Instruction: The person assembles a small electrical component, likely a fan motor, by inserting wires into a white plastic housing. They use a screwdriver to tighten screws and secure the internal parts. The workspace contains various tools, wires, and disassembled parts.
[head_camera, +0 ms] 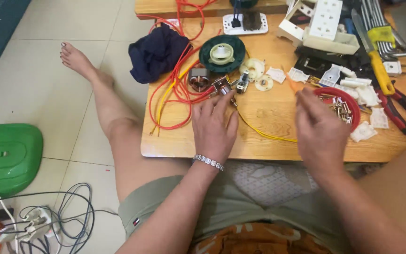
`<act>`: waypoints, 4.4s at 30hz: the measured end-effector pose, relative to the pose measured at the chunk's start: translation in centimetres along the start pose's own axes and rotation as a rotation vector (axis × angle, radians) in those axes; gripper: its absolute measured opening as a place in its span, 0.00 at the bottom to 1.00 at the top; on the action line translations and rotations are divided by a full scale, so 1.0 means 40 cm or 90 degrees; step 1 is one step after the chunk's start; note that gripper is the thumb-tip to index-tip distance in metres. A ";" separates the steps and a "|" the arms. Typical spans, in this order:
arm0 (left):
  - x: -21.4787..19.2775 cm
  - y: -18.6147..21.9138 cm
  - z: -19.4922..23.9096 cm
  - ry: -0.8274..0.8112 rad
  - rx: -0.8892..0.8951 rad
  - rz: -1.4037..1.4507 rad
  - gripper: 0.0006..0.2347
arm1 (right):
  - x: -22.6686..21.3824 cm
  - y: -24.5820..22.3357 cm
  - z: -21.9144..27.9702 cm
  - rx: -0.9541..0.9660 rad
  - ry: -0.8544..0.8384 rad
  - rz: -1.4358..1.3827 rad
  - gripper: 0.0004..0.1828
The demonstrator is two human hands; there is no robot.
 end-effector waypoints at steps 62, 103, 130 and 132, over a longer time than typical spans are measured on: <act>0.030 -0.054 -0.013 0.031 -0.001 -0.089 0.14 | 0.226 0.060 -0.045 -0.164 -0.123 0.184 0.13; 0.138 -0.068 -0.334 -0.035 -0.154 -0.043 0.13 | 0.222 0.115 -0.186 0.022 -0.262 0.235 0.07; 0.113 -0.034 0.035 -0.293 -0.308 0.250 0.21 | 0.277 0.161 -0.108 0.033 -0.262 0.255 0.07; 0.123 -0.030 0.038 -0.270 -0.258 0.246 0.21 | 0.278 0.168 -0.103 0.002 -0.193 0.222 0.06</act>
Point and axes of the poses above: each hand's wrist, its own z-axis away from the middle knuckle, its own x-axis out of the palm, y = z × x, the point moved 6 cm from there along -z, towards the middle knuckle, and after that the axes turned 5 degrees about -x, right-handed, at the moved point
